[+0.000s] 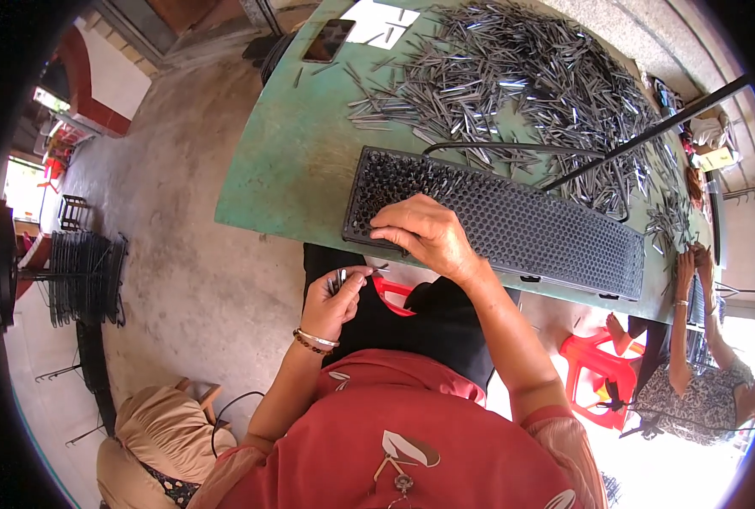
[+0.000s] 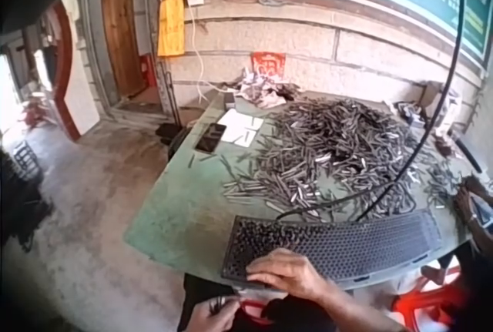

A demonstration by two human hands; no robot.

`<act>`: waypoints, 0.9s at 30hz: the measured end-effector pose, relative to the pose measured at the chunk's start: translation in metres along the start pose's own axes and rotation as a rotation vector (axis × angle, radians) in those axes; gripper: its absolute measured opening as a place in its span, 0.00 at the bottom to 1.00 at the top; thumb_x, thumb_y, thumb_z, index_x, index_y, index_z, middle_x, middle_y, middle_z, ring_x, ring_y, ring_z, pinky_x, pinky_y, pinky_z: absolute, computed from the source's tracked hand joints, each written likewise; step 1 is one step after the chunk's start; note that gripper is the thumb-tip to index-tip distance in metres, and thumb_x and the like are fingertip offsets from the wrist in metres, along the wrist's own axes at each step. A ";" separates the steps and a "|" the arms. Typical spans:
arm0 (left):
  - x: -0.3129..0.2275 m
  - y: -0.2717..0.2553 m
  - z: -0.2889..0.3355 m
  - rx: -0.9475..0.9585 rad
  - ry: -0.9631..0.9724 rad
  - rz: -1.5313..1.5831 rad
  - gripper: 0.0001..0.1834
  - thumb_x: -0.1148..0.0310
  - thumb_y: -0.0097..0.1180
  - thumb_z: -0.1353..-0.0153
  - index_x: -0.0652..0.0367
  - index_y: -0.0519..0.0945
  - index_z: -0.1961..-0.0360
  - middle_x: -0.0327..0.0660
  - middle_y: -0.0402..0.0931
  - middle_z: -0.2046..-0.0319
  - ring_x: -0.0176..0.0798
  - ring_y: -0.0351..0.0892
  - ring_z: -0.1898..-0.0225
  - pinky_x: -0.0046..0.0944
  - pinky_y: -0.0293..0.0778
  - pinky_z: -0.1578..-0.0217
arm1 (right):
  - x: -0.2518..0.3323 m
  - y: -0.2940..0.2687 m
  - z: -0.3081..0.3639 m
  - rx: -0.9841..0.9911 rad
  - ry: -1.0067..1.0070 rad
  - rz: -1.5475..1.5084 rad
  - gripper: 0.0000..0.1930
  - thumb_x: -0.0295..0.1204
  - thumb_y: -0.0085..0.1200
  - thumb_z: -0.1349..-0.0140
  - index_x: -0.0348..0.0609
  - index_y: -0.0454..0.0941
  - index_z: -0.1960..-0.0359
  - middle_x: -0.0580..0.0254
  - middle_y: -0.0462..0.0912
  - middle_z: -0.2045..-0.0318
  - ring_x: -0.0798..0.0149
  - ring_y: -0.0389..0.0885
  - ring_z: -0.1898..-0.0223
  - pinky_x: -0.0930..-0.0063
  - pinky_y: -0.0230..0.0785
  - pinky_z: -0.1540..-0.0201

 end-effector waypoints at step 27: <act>0.009 0.010 -0.002 0.254 -0.221 0.315 0.19 0.74 0.45 0.43 0.68 0.76 0.51 0.38 0.72 0.70 0.27 0.64 0.75 0.26 0.60 0.79 | -0.004 0.005 -0.012 0.023 0.005 0.055 0.07 0.27 0.63 0.49 0.41 0.81 0.68 0.64 0.83 0.69 0.63 0.79 0.68 0.71 0.67 0.59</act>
Point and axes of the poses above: each hand's wrist, its own z-axis away from the middle knuckle, its own y-axis out of the palm, x = y × z, the point moved 5 cm from there along -z, towards the middle knuckle
